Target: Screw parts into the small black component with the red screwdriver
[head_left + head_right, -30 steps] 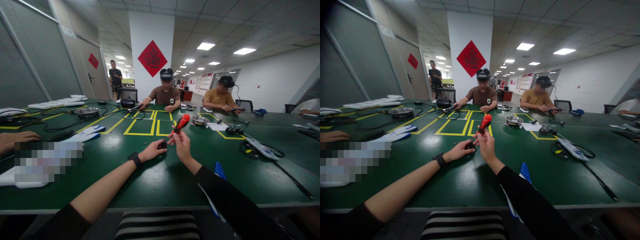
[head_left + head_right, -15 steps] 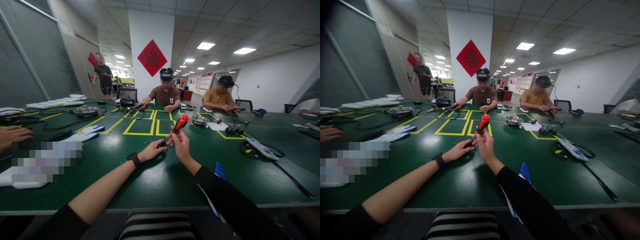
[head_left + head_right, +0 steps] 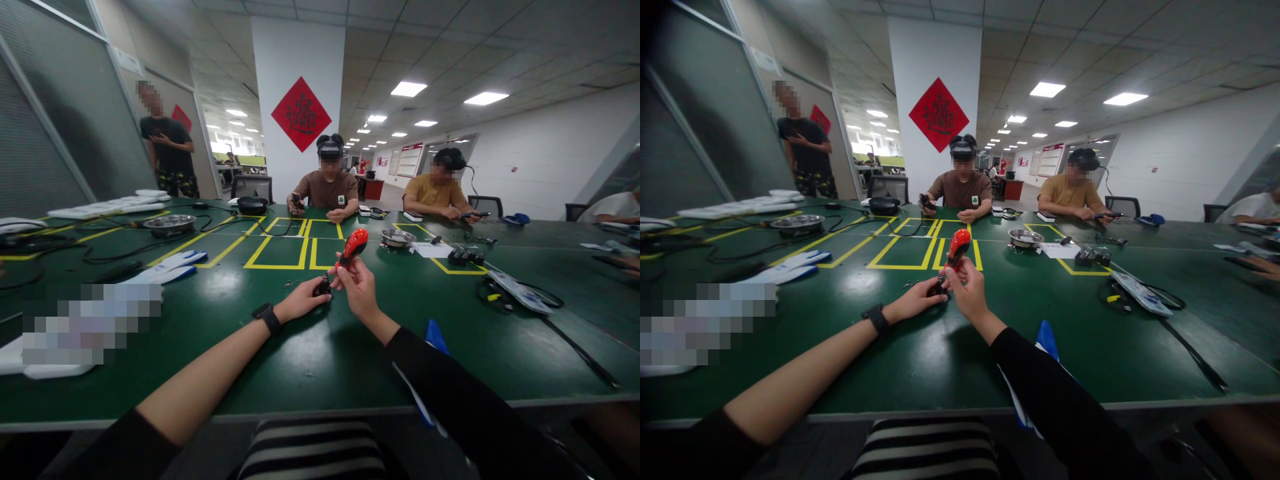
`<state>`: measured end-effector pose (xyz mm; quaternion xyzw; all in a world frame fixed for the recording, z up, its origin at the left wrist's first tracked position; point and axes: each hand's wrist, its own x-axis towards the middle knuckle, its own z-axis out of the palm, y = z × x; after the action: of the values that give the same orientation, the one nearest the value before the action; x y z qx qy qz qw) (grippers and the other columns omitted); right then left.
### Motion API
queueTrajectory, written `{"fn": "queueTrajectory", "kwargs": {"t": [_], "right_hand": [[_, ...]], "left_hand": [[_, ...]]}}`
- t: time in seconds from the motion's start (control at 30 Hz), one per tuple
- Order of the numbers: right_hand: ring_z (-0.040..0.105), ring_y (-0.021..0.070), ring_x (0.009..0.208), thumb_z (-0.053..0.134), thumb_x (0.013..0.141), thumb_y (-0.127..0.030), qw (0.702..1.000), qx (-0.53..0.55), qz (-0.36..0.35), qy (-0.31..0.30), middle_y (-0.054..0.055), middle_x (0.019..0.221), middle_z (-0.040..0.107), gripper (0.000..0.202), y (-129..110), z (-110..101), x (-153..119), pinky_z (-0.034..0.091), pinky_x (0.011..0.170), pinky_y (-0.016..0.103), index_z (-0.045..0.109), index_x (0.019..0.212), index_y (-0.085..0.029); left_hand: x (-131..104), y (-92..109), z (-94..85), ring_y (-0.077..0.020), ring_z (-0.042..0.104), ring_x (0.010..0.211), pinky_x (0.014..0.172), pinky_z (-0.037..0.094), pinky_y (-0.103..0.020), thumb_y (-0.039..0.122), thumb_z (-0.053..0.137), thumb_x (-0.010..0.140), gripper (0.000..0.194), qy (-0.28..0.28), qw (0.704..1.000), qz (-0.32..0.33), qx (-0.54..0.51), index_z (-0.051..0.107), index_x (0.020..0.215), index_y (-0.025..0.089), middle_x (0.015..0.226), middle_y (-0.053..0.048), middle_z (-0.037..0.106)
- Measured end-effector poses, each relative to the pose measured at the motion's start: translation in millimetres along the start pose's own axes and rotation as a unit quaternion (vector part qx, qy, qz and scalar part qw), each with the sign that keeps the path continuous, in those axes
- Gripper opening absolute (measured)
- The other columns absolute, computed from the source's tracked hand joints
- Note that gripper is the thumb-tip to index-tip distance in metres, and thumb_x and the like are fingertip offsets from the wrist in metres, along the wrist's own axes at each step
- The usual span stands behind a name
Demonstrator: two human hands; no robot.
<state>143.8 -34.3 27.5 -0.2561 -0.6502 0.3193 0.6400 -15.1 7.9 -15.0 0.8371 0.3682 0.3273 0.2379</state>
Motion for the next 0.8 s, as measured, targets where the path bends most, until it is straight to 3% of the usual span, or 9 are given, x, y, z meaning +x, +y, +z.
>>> {"fn": "queueTrajectory", "kwargs": {"t": [0.4, 0.8], "right_hand": [[0.058, 0.0089, 0.055, 0.052, 0.082, -0.037, 1.000, -0.020, -0.005, 0.003, 0.002, 0.079, 0.063, 0.029, 1.7, 0.9, -0.8, 0.045, 0.048, 0.020, 0.050, 0.105, -0.019], [0.056, 0.0064, 0.048, 0.056, 0.078, -0.037, 1.000, 0.019, 0.013, 0.001, -0.002, 0.076, 0.061, 0.025, 2.6, 3.3, 0.8, 0.046, 0.045, 0.018, 0.043, 0.093, -0.022]], "left_hand": [[0.7, 3.2, -0.1, -0.0129, 0.045, 0.068, 0.063, 0.038, -0.024, 0.038, 0.055, 0.077, 0.030, -0.004, 1.000, -0.007, -0.006, 0.055, 0.094, 0.014, 0.078, -0.001, 0.054], [0.3, 4.5, -1.1, -0.0137, 0.049, 0.073, 0.071, 0.041, -0.026, 0.039, 0.051, 0.079, 0.029, -0.012, 0.999, -0.020, -0.040, 0.055, 0.093, 0.014, 0.082, -0.002, 0.057]]}}
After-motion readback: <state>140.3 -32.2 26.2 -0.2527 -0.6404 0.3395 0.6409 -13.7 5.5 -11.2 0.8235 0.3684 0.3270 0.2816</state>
